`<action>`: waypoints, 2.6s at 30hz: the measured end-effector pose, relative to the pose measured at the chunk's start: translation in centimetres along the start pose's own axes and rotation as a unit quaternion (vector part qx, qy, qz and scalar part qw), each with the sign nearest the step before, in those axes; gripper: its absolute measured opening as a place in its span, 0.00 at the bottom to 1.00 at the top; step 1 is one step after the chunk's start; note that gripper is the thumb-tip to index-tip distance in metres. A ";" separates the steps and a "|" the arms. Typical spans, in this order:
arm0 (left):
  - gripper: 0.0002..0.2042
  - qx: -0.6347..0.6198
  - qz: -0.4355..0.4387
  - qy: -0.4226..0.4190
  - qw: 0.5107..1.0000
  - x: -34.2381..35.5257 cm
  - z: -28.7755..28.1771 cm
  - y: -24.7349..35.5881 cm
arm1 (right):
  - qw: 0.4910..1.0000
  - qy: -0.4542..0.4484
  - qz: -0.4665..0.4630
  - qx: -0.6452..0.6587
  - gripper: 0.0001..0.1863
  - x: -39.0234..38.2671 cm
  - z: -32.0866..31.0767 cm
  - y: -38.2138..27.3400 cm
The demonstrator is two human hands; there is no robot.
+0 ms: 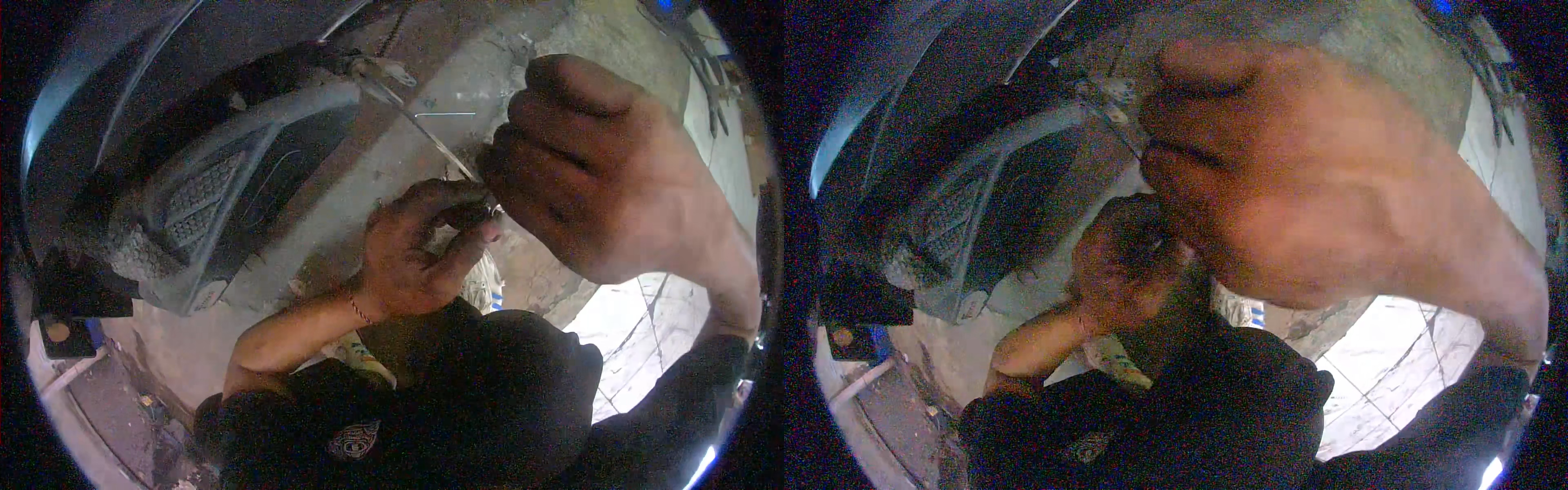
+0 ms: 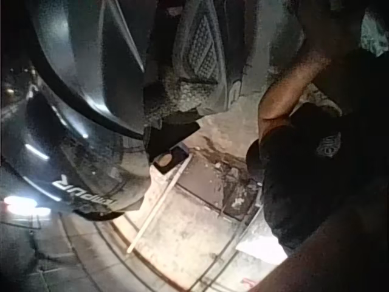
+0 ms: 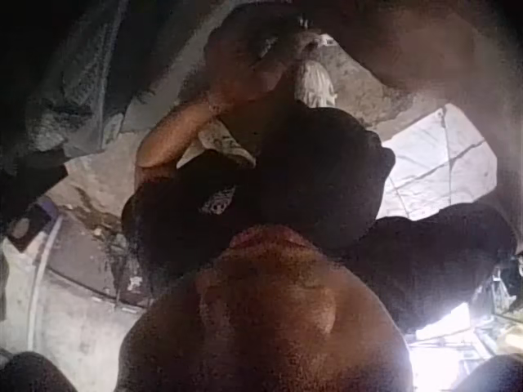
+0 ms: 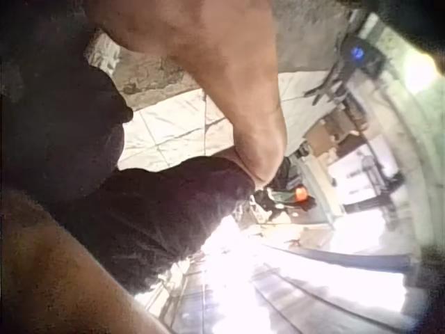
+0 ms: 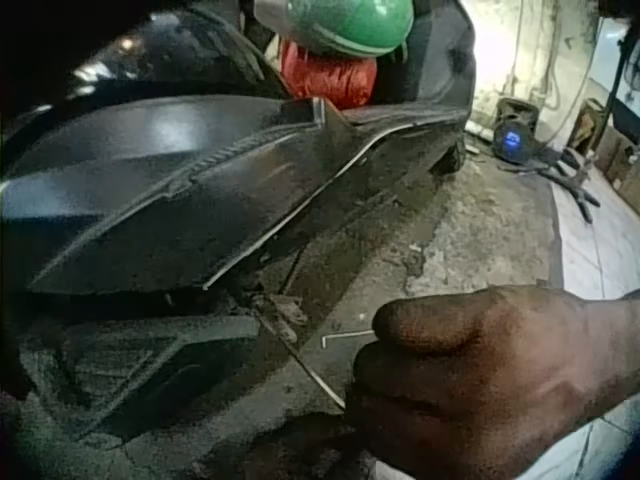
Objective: The person unscrews and removes a bolt from the side of a vehicle using a wrench and a screwdriver, and then begins to attach a silver component by hand and with a screwdriver.
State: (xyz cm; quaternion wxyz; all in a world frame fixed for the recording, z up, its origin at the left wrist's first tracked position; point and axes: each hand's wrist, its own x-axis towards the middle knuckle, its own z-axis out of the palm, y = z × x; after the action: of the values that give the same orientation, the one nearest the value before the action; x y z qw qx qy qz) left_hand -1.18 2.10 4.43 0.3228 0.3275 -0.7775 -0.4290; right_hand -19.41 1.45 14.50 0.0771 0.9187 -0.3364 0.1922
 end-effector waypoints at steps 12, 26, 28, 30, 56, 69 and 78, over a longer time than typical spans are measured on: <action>0.26 0.175 0.340 -0.018 0.924 4.1 -1.6 -5.1 | 0.992 -0.061 -0.097 -0.052 0.14 -1.9 1.4 3.4; 0.12 0.072 0.362 0.066 0.927 6.6 -0.1 -3.9 | 0.863 0.318 0.353 0.170 0.14 -8.8 16.7 -5.3; 0.12 0.078 0.345 0.055 0.934 7.1 -0.3 -2.5 | 0.831 0.342 0.398 0.184 0.18 -7.8 16.9 -7.0; 0.12 0.077 0.279 -0.004 0.957 7.3 -0.1 -2.2 | 0.726 0.404 0.446 0.333 0.19 -5.8 16.6 -8.4; 0.14 -0.081 -0.054 -0.046 0.994 -2.6 4.6 -5.3 | 0.607 0.190 0.583 0.505 0.16 -7.0 9.8 -9.1; 0.09 -0.167 -0.117 -0.164 0.965 -2.2 2.7 -5.5 | 1.000 0.001 0.022 -0.021 0.16 -5.1 2.2 -1.0; 0.10 -0.020 0.023 -0.136 0.990 -2.5 -1.0 -6.6 | 0.997 0.077 -0.005 0.003 0.17 -6.4 4.8 -0.3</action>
State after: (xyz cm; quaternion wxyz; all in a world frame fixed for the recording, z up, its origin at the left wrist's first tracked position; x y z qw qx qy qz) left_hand 2.57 0.80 -1.52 0.2305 0.2418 -0.8130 -0.4769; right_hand -22.22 4.11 7.49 0.1010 0.9031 -0.3243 0.2627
